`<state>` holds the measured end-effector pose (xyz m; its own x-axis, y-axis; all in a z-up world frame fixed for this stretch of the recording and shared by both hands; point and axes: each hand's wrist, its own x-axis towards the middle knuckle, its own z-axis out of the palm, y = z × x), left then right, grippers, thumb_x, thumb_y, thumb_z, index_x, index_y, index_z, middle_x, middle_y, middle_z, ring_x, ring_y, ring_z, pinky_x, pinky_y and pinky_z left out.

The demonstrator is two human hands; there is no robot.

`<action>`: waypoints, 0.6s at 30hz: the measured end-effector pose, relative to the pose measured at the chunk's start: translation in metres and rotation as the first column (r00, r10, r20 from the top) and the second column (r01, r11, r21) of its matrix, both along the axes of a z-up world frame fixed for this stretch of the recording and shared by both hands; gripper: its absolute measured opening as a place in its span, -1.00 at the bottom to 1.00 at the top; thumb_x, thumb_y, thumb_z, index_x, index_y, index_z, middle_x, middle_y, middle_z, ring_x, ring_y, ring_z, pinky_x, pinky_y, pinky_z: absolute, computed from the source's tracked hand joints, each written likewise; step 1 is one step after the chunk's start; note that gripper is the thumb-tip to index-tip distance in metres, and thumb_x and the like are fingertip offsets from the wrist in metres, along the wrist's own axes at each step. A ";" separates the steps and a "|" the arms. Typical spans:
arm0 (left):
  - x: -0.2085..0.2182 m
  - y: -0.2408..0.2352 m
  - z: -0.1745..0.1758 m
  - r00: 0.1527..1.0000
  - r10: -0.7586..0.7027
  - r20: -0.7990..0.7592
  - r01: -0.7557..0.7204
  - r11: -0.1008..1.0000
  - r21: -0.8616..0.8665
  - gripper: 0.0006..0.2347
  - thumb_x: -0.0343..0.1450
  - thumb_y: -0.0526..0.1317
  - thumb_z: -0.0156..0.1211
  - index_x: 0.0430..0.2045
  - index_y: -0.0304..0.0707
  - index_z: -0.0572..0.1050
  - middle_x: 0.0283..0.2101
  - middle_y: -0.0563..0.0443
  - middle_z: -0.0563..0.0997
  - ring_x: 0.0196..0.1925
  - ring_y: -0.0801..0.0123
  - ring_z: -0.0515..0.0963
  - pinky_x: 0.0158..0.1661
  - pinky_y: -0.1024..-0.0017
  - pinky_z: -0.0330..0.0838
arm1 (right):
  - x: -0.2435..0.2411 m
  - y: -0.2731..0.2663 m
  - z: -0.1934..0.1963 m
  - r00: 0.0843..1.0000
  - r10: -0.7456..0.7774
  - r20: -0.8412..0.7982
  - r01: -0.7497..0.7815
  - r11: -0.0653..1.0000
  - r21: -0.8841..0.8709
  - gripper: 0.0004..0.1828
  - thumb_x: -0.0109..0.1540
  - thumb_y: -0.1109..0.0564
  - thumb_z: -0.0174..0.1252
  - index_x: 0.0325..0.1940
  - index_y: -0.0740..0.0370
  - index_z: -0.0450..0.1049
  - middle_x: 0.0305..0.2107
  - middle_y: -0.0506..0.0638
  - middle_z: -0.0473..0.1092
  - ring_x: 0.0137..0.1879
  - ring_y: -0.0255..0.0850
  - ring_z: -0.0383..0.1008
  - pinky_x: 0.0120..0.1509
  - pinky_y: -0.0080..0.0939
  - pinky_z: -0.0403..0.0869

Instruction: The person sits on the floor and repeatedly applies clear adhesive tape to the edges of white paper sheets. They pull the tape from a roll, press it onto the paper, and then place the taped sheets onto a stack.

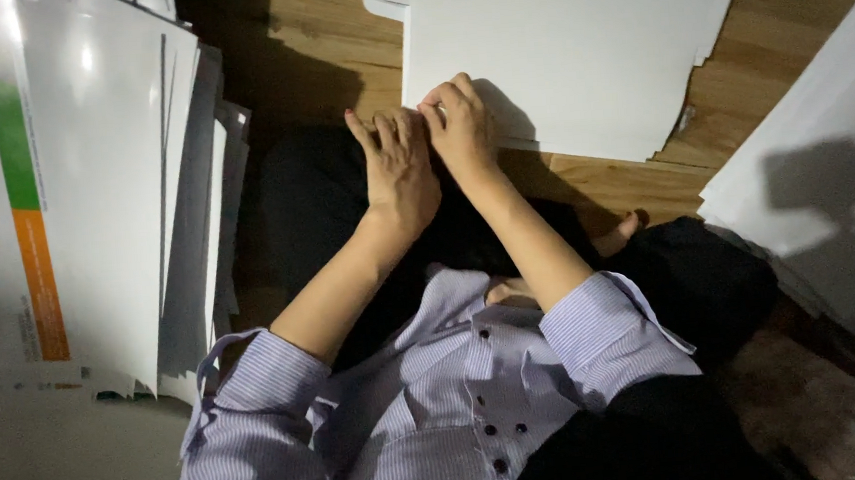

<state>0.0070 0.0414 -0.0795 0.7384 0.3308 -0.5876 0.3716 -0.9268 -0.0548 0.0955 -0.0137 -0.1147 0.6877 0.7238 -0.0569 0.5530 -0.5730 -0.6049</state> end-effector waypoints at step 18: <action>0.005 -0.009 -0.049 0.995 -0.093 -0.033 0.098 0.973 0.209 -0.63 0.39 -0.26 -0.24 0.12 -0.30 0.12 0.10 -0.24 0.20 0.04 -0.08 0.22 0.07 -0.42 -0.38 | -0.001 -0.007 -0.034 0.996 0.029 -0.089 -0.039 0.993 -0.109 -0.88 0.23 -0.01 -0.11 -0.29 0.03 0.16 -0.22 -0.07 0.14 -0.31 0.16 0.47 -0.18 0.07 0.47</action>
<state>0.0124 0.0325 -0.1280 0.7598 0.3770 -0.5297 0.2783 -0.9249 -0.2591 0.0943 -0.0208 -0.1488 0.6514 0.7327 -0.1970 0.5212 -0.6208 -0.5856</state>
